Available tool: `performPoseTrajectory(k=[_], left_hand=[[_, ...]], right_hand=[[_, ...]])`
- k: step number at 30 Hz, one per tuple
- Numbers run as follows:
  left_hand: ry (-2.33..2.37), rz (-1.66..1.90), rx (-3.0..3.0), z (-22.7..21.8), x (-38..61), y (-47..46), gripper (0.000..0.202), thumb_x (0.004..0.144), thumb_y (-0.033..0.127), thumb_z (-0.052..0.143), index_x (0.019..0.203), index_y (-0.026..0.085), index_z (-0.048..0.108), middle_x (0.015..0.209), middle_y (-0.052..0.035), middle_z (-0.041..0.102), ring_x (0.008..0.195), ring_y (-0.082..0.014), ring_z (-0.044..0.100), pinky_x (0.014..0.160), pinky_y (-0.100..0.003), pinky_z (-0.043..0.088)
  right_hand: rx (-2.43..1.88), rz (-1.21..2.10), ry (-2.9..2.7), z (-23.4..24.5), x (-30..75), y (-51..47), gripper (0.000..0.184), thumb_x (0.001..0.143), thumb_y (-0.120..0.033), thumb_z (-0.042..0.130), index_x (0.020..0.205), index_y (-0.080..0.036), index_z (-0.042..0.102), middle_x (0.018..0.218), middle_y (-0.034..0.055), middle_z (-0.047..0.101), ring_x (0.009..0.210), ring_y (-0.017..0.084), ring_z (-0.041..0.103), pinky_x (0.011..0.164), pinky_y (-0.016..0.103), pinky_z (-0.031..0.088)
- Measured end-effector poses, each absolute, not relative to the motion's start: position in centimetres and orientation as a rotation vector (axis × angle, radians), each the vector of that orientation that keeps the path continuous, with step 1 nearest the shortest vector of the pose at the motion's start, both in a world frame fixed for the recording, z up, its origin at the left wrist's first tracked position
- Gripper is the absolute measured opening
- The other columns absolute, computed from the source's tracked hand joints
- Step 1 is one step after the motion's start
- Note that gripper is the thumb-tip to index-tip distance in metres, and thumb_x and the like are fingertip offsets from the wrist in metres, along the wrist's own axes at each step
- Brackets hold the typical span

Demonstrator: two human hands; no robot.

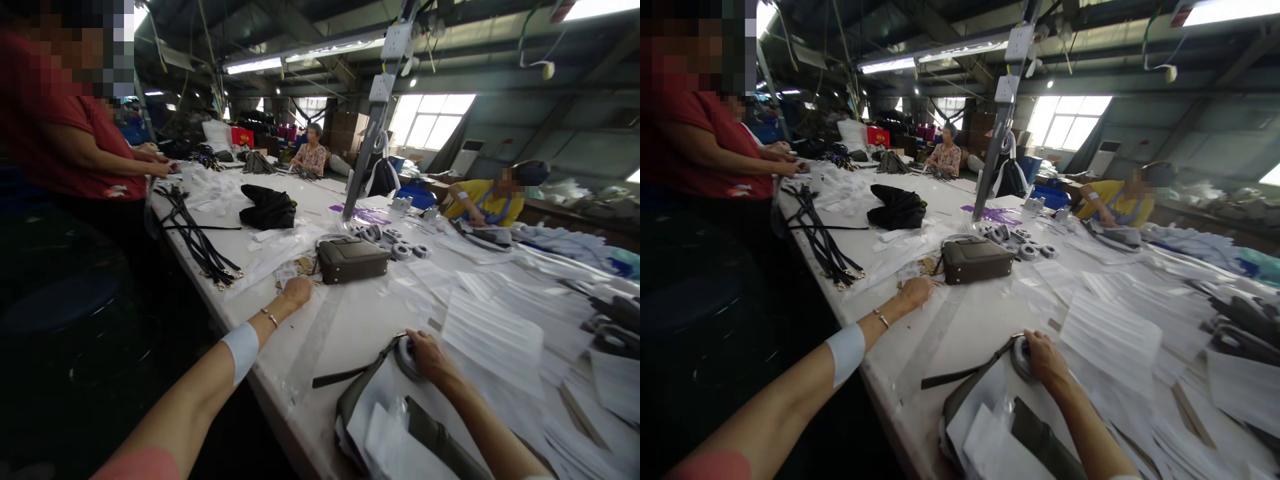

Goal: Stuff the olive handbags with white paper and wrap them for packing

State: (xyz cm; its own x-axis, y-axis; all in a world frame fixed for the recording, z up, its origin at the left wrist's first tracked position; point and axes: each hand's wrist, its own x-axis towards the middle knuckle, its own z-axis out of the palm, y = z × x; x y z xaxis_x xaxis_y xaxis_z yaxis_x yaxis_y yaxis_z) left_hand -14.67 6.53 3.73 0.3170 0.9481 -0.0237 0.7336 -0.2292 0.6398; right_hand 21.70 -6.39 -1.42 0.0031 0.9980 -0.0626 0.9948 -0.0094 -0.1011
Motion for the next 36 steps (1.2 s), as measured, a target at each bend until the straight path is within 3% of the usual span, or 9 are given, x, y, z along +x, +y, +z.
performPoseTrajectory(k=[4, 7, 10, 14, 18, 21, 26, 30, 36], left_hand=[[1.324, 0.667, 1.661, 6.4, -17.3, 5.9, 0.025, 0.096, 0.036, 0.051, 0.104, 0.014, 0.059, 0.096, -0.0074, 0.069, 0.083, -0.0175, 0.068, 0.071, -0.033, 0.058], [1.023, 0.719, 1.46, 8.3, -18.0, 4.0, 0.021, 0.088, 0.031, 0.047, 0.097, 0.015, 0.057, 0.098, -0.0108, 0.073, 0.082, -0.0187, 0.071, 0.065, -0.028, 0.057], [0.737, 0.724, 1.3, 9.4, -17.5, 1.5, 0.022, 0.078, 0.033, 0.054, 0.091, 0.016, 0.055, 0.105, -0.0148, 0.073, 0.086, -0.0229, 0.073, 0.068, -0.03, 0.058], [0.502, 0.686, 1.138, 9.6, -16.0, -1.1, 0.023, 0.074, 0.034, 0.056, 0.088, 0.015, 0.054, 0.097, -0.0165, 0.074, 0.087, -0.0258, 0.073, 0.075, -0.035, 0.059], [0.388, 0.65, 1.067, 9.1, -14.6, -3.0, 0.024, 0.075, 0.034, 0.058, 0.086, 0.013, 0.056, 0.086, -0.0155, 0.073, 0.083, -0.0273, 0.073, 0.073, -0.036, 0.059], [0.386, 0.7, 1.054, 8.7, -14.0, -4.2, 0.022, 0.077, 0.034, 0.061, 0.086, 0.016, 0.052, 0.083, -0.0098, 0.072, 0.078, -0.024, 0.073, 0.068, -0.034, 0.06], [0.473, 0.814, 1.121, 8.7, -12.8, -6.1, 0.022, 0.078, 0.032, 0.067, 0.083, 0.016, 0.053, 0.077, -0.0012, 0.065, 0.069, -0.0157, 0.066, 0.06, -0.031, 0.061], [0.564, 0.854, 1.28, 8.6, -11.3, -7.5, 0.024, 0.079, 0.036, 0.066, 0.085, 0.015, 0.056, 0.079, -0.0006, 0.064, 0.07, -0.015, 0.066, 0.059, -0.028, 0.06], [0.703, 0.859, 1.459, 7.9, -10.0, -8.4, 0.025, 0.079, 0.04, 0.06, 0.082, 0.016, 0.057, 0.075, -0.001, 0.064, 0.071, -0.0161, 0.066, 0.059, -0.027, 0.058]], right_hand=[[-2.141, 0.265, -2.046, 0.4, 21.8, -6.5, 0.05, 0.082, -0.02, 0.058, 0.132, -0.01, 0.06, 0.125, 0.0184, 0.066, 0.117, 0.03, 0.062, 0.101, 0.039, 0.046], [-1.899, 0.448, -1.777, 2.7, 19.1, -7.2, 0.046, 0.084, -0.034, 0.057, 0.126, -0.015, 0.064, 0.124, 0.0162, 0.067, 0.115, 0.032, 0.063, 0.102, 0.046, 0.046], [-1.568, 0.927, -1.507, 5.4, 13.9, -8.6, 0.051, 0.081, -0.045, 0.064, 0.125, -0.019, 0.062, 0.128, 0.0152, 0.065, 0.097, 0.028, 0.07, 0.089, 0.044, 0.054], [-1.156, 1.355, -1.318, 8.3, 7.0, -10.8, 0.079, 0.07, -0.047, 0.082, 0.139, -0.028, 0.05, 0.147, 0.0141, 0.049, 0.084, 0.021, 0.071, 0.073, 0.038, 0.057], [-0.924, 1.576, -1.263, 9.3, 3.9, -12.1, 0.072, 0.072, -0.05, 0.082, 0.133, -0.024, 0.055, 0.12, 0.0113, 0.067, 0.068, 0.016, 0.068, 0.063, 0.031, 0.055], [-0.982, 1.596, -1.208, 9.1, 3.7, -12.5, 0.061, 0.072, -0.048, 0.083, 0.12, -0.018, 0.061, 0.095, 0.0058, 0.07, 0.061, 0.012, 0.064, 0.057, 0.026, 0.052], [-1.187, 1.295, -1.134, 9.1, 4.3, -13.1, 0.057, 0.067, -0.051, 0.085, 0.109, -0.018, 0.064, 0.083, -0.0001, 0.066, 0.055, 0.011, 0.06, 0.049, 0.023, 0.049], [-1.244, 1.161, -1.075, 9.0, 4.7, -13.4, 0.053, 0.065, -0.05, 0.085, 0.102, -0.016, 0.067, 0.066, -0.0016, 0.065, 0.051, 0.013, 0.058, 0.047, 0.025, 0.049], [-1.356, 1.057, -1.085, 7.9, 6.1, -14.0, 0.04, 0.064, -0.051, 0.082, 0.076, -0.016, 0.068, 0.058, 0.0021, 0.068, 0.052, 0.017, 0.062, 0.055, 0.031, 0.053]])
